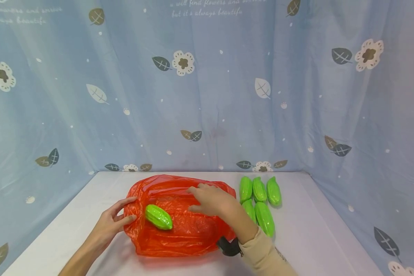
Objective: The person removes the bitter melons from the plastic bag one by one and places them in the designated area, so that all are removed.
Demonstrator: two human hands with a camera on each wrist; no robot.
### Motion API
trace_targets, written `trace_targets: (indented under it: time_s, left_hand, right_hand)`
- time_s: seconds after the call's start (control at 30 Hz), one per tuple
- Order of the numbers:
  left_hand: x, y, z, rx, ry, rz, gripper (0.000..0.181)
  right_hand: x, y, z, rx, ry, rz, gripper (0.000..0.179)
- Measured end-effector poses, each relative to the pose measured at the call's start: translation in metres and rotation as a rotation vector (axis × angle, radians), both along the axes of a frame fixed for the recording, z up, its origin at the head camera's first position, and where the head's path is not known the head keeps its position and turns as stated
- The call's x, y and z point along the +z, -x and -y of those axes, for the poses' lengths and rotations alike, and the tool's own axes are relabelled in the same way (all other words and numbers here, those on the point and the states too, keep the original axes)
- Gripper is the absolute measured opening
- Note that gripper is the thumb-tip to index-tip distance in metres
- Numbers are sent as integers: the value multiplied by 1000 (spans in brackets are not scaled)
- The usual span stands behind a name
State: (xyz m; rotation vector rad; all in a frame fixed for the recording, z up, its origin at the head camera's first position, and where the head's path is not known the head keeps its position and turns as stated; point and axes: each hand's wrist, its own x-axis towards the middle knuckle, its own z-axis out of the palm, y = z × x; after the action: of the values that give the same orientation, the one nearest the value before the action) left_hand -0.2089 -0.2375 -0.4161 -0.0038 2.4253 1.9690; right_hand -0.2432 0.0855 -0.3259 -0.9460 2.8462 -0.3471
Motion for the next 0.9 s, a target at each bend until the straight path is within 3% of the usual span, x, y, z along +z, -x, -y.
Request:
trace_targets:
  time_s: [0.9]
  left_hand:
    - [-1, 1, 4, -14, 15, -14, 57]
  right_hand:
    - [-31, 21, 53, 88, 6, 44, 51]
